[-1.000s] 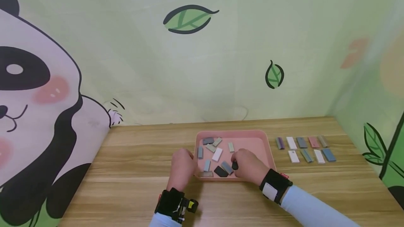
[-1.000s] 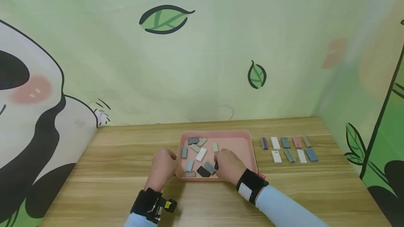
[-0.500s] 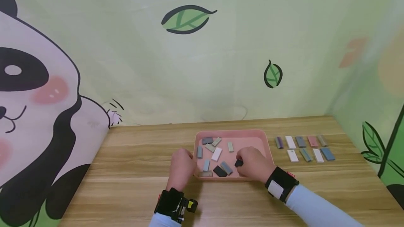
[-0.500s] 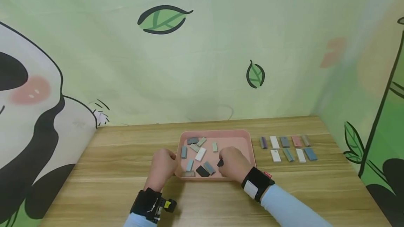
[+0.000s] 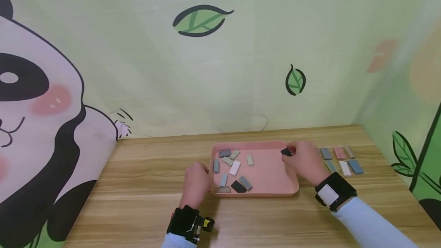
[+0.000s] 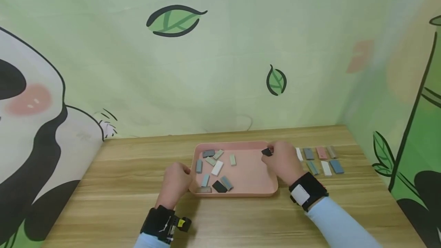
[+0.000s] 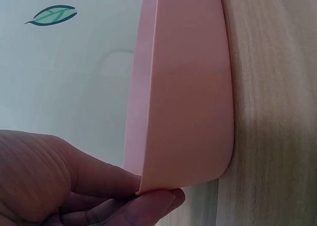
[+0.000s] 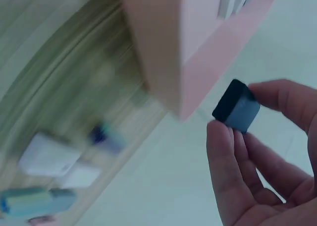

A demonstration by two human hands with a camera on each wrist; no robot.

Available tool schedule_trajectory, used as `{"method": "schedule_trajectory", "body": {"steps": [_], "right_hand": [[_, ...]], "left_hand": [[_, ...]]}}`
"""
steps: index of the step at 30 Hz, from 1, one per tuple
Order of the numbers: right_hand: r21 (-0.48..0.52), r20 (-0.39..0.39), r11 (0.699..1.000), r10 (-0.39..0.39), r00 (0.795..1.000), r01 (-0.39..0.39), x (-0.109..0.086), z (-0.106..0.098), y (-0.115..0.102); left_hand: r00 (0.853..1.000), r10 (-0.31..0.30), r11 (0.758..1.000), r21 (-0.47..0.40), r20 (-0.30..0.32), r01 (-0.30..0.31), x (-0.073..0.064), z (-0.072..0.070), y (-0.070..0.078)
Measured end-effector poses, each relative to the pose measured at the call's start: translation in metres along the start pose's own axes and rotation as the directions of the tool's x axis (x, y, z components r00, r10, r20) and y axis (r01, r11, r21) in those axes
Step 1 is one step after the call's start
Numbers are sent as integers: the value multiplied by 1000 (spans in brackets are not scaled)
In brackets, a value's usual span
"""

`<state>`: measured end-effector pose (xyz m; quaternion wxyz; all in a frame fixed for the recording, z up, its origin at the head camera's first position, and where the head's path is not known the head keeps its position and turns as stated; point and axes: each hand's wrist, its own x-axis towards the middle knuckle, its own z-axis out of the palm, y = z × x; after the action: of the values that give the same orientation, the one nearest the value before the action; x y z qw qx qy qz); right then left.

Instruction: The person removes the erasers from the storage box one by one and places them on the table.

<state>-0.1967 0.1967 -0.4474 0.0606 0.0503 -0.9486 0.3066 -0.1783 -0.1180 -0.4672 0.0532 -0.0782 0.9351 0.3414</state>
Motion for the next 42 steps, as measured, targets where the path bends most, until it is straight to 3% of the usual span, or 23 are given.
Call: {"method": "schedule_trajectory", "body": {"steps": [7,15,25,42], "right_hand": [[-49,-89,996,71,993,-76,-4,-10,29],[-131,-132,986,87,987,-104,-10,2,49],[-166,-127,977,112,986,-133,-11,16,56],[-181,-128,973,123,984,-145,-13,20,55]], "left_hand": [[1000,-12,1000,-1,-1,12,0,-2,0],[1000,4,1000,-4,-8,-4,0,-2,-1],[1000,4,1000,-7,-12,-4,0,0,0],[1000,16,1000,-6,-22,-16,1,1,-1]]}}
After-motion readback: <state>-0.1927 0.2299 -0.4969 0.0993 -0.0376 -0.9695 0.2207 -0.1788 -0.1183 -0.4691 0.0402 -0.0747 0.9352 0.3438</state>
